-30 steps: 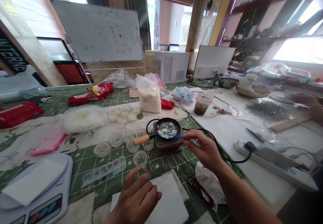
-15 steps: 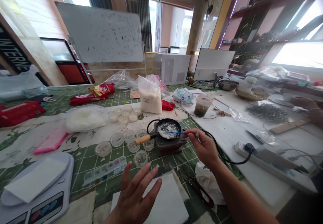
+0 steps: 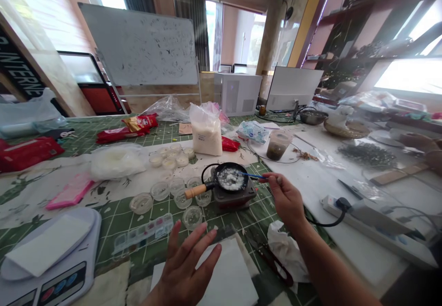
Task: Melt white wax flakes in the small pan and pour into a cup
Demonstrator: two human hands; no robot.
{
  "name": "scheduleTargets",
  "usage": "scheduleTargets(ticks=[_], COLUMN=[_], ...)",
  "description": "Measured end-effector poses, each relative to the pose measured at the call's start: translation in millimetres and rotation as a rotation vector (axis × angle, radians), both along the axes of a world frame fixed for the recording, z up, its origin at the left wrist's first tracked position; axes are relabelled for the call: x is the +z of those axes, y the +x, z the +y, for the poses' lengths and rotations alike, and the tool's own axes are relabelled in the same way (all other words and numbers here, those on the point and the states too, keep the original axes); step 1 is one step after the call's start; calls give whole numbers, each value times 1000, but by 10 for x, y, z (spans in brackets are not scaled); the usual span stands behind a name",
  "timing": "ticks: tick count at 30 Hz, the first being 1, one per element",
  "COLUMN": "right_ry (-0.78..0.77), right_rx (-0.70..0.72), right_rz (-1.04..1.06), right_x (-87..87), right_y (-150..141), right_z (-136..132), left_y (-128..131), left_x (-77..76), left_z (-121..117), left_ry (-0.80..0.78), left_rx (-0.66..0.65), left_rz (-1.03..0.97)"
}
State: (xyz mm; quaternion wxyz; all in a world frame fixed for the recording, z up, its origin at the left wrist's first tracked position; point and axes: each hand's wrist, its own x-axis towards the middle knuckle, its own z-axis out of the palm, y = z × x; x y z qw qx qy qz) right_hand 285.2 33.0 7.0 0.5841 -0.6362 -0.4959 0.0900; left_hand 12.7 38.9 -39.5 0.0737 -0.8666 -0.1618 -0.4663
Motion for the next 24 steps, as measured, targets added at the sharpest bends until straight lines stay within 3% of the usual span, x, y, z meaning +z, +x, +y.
scheduleTargets(ticks=[3,7,11,15,20,24], right_ry=[-37,10,-53,7,-52,8], right_rx=[93,-102,55,-117,167,-58], right_rz=[-18,-16,-34,-86,-66,-3], right_x=[15,44,47,19,-16,2], right_y=[10,30,40,35,-14,-9], right_z=[-13,-37,-55,-53,-31,-11], left_y=[1,6,14,17,22,12], left_x=[24,46,44,38,51,58], left_z=[2,19,23,14,24,28], left_ry=[6,11,8,-5,-1,1], left_rx=[11,8,21,35,48,12], left_rz=[3,5,-3,-5,-18,-20])
